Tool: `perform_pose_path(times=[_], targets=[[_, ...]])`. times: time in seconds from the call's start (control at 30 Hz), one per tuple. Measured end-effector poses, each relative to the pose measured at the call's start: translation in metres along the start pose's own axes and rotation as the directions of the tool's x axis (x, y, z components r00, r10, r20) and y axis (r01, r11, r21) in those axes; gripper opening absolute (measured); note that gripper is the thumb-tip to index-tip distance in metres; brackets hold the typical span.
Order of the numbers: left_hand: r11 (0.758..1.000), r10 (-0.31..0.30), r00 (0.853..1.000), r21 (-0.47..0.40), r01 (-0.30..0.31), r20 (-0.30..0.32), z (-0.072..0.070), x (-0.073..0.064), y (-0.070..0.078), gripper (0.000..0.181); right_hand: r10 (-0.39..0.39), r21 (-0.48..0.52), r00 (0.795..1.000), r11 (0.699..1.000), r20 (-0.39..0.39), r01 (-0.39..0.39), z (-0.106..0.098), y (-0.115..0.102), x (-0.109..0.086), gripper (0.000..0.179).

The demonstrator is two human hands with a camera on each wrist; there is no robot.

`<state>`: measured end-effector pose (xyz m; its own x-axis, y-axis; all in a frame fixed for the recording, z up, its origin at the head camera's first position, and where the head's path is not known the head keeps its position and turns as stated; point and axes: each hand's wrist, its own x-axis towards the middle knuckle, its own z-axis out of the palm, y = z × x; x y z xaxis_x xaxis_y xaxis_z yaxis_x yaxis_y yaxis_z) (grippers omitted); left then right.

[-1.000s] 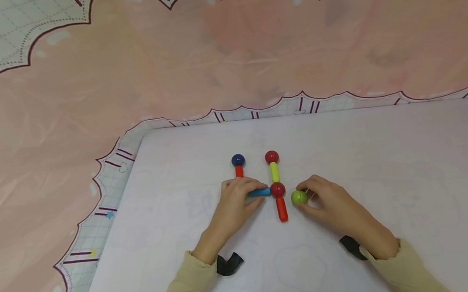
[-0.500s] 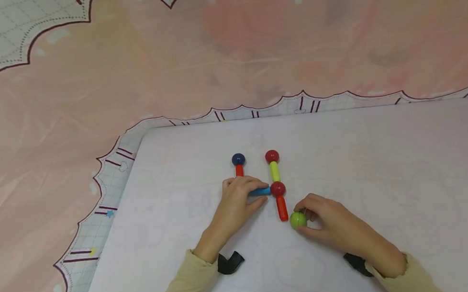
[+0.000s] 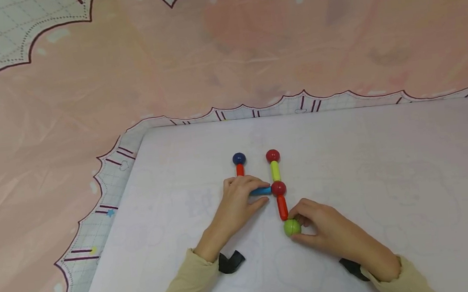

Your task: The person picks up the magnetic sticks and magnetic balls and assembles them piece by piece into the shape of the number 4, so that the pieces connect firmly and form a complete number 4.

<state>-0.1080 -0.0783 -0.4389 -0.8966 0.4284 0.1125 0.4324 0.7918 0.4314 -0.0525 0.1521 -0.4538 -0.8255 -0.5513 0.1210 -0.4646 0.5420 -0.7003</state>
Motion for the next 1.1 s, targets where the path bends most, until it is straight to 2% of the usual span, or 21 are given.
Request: perform_pose_path(times=[0.17,0.27,0.33,0.4,0.5,0.67,0.87,1.1], targets=[[1.0,0.02,1.0,0.001,-0.02,0.006,-0.001,0.0,0.001,0.032,-0.009,0.014,1.0,1.0,0.017,0.008,-0.001,-0.002,0.001,0.038],[0.994,0.106,0.994,0.034,-0.107,0.027,0.0,0.001,0.003,0.031,-0.021,0.011,0.999,1.0,0.025,0.021,-0.003,-0.003,0.002,0.038],[0.978,0.195,0.979,0.066,-0.198,0.054,0.0,0.002,0.006,0.028,-0.022,0.011,0.999,1.0,0.029,0.021,-0.004,-0.003,0.002,0.037],[0.956,0.276,0.958,0.083,-0.282,0.082,0.001,0.003,0.008,0.023,-0.019,0.009,0.999,1.0,0.03,0.019,-0.005,-0.003,0.003,0.036],[0.929,0.34,0.932,0.113,-0.353,0.121,0.002,0.004,0.01,0.021,-0.02,0.011,0.999,1.0,0.028,0.019,-0.004,-0.003,0.003,0.036],[0.919,0.352,0.921,0.123,-0.374,0.166,0.005,0.006,0.011,0.018,-0.012,0.029,0.999,1.0,0.037,0.01,-0.004,-0.003,0.003,0.035],[0.929,0.341,0.924,0.088,-0.36,0.173,0.006,0.007,0.012,0.014,0.003,0.053,0.999,0.999,0.049,-0.006,-0.005,-0.004,0.003,0.033],[0.93,0.343,0.926,0.083,-0.359,0.16,0.009,0.008,0.013,0.012,-0.001,0.046,1.0,0.999,0.025,-0.001,-0.003,-0.003,0.002,0.037]])
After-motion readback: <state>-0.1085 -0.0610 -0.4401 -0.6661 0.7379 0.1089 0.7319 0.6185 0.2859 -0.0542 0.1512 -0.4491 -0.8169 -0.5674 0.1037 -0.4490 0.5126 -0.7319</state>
